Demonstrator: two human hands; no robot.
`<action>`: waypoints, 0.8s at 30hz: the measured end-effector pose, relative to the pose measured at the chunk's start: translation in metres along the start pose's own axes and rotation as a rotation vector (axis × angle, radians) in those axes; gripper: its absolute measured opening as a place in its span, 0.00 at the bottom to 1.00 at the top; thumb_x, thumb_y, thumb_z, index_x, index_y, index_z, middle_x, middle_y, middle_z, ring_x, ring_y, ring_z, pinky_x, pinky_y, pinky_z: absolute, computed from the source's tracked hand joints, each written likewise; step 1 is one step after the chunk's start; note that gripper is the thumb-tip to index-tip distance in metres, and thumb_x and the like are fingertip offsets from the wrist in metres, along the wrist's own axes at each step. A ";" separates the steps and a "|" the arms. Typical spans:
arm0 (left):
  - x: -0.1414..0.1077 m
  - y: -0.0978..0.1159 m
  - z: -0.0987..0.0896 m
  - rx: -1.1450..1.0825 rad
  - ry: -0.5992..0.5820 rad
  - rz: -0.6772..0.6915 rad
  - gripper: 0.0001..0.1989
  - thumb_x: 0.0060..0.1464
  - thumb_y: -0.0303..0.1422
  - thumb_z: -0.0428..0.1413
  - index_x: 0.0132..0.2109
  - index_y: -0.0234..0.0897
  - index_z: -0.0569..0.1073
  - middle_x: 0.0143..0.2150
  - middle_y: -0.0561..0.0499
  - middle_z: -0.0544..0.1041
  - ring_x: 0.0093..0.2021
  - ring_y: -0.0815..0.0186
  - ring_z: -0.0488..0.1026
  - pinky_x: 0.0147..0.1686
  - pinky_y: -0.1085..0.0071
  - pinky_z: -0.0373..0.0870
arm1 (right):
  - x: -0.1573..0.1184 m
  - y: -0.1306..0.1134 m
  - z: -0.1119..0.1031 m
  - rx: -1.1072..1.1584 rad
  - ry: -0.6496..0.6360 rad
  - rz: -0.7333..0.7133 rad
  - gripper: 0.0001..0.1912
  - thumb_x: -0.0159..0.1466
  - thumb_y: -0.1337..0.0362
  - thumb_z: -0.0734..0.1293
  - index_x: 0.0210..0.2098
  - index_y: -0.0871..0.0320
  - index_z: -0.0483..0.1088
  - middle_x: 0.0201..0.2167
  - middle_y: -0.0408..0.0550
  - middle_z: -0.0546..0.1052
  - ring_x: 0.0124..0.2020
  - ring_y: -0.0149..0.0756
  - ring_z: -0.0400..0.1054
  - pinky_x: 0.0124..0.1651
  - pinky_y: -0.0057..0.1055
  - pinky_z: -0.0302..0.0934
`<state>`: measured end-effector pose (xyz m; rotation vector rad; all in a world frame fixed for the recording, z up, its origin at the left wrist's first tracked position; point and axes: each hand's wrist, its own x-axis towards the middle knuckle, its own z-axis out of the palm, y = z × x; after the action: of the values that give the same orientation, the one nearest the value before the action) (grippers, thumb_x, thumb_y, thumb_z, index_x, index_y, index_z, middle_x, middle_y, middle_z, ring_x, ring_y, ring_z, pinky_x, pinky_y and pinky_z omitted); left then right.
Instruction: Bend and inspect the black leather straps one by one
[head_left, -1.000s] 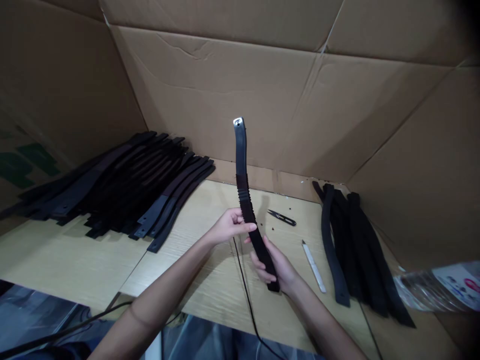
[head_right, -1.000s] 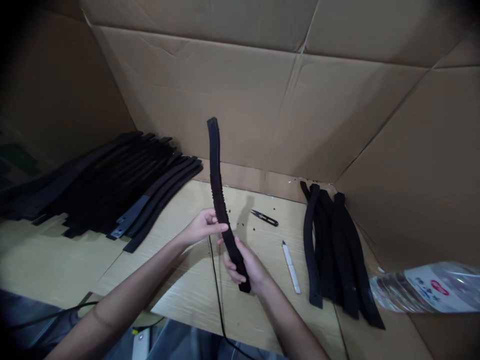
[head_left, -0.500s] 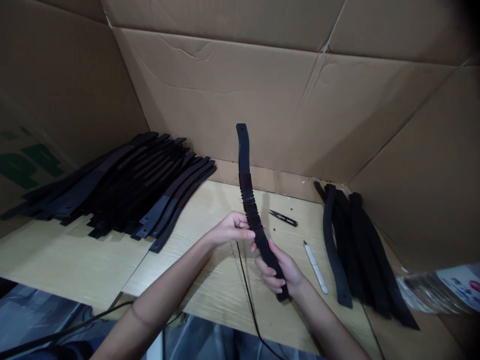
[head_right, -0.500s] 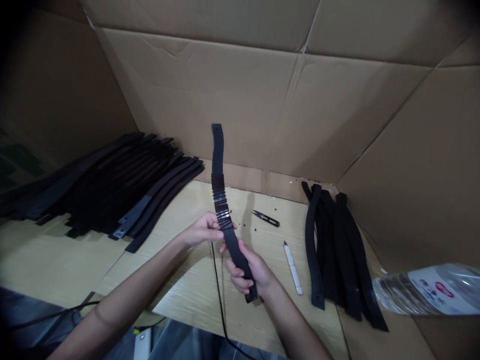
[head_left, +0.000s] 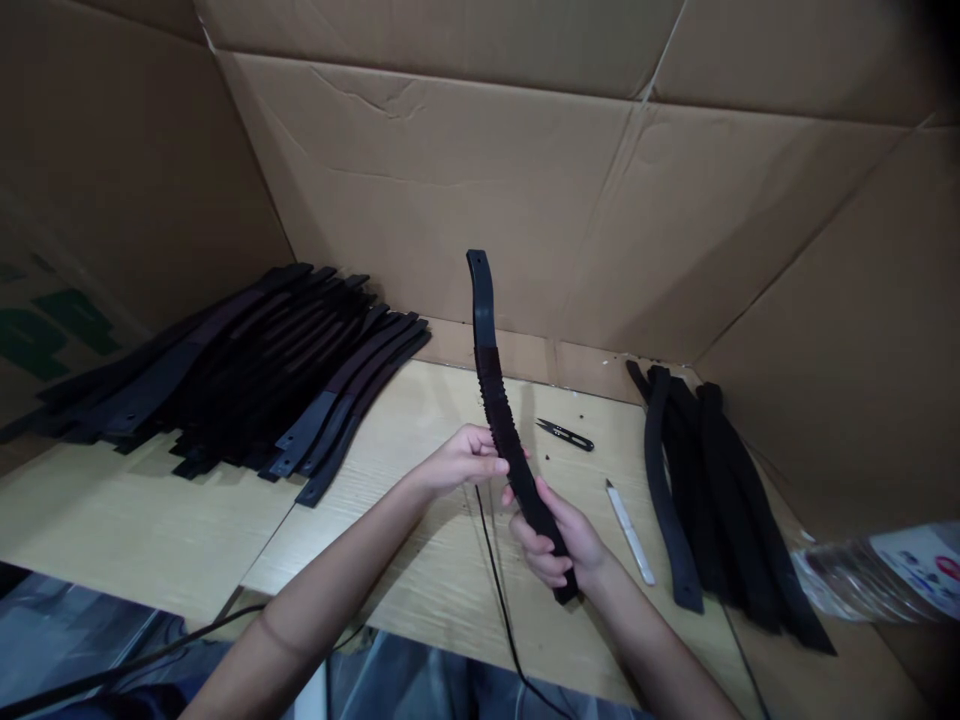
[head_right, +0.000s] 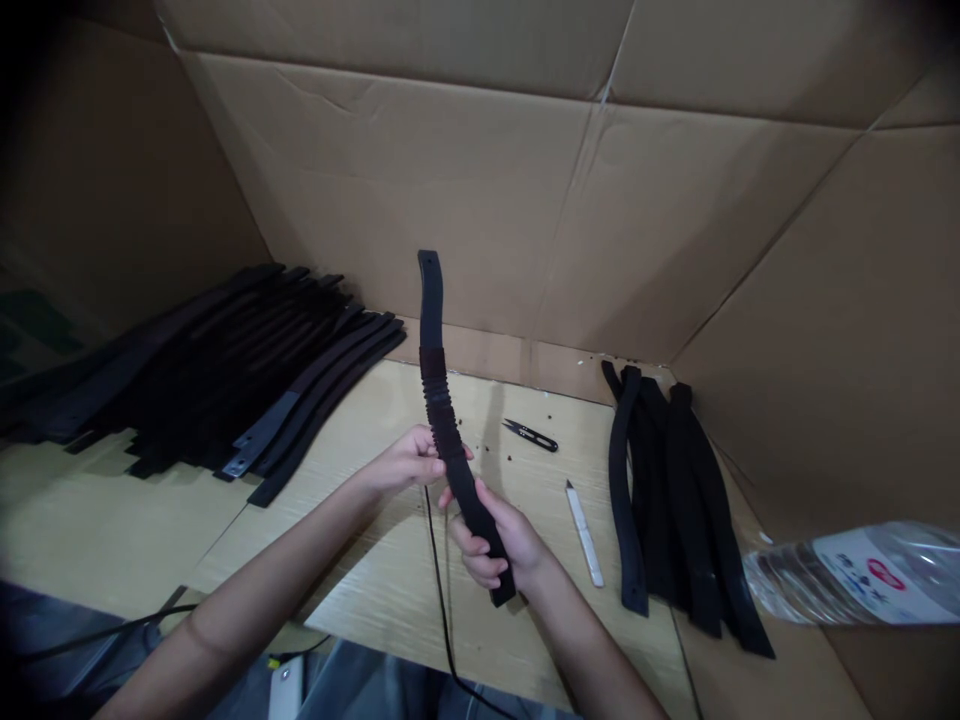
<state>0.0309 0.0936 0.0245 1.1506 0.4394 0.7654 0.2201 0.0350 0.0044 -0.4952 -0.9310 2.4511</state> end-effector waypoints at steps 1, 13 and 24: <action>0.000 0.000 0.000 0.003 0.026 0.004 0.28 0.39 0.46 0.67 0.42 0.29 0.77 0.27 0.45 0.77 0.19 0.69 0.68 0.19 0.75 0.56 | 0.000 0.000 0.000 -0.004 0.005 0.003 0.26 0.62 0.38 0.58 0.45 0.54 0.62 0.15 0.28 0.59 0.07 0.18 0.36 0.10 0.18 0.42; -0.001 0.003 0.008 -0.200 0.284 0.126 0.24 0.42 0.46 0.66 0.40 0.29 0.77 0.15 0.63 0.53 0.15 0.78 0.44 0.14 0.77 0.43 | 0.005 0.002 0.000 0.047 -0.040 -0.006 0.25 0.63 0.39 0.59 0.44 0.54 0.63 0.15 0.29 0.59 0.08 0.18 0.35 0.09 0.17 0.41; 0.000 0.009 0.008 -0.248 0.349 0.177 0.23 0.43 0.46 0.66 0.37 0.28 0.78 0.14 0.65 0.44 0.16 0.79 0.37 0.14 0.79 0.38 | 0.009 -0.003 0.009 0.050 -0.027 0.011 0.24 0.64 0.40 0.58 0.44 0.53 0.63 0.15 0.29 0.57 0.09 0.19 0.34 0.09 0.16 0.41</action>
<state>0.0334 0.0905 0.0361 0.8321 0.5195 1.1508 0.2090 0.0369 0.0112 -0.4519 -0.8781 2.4898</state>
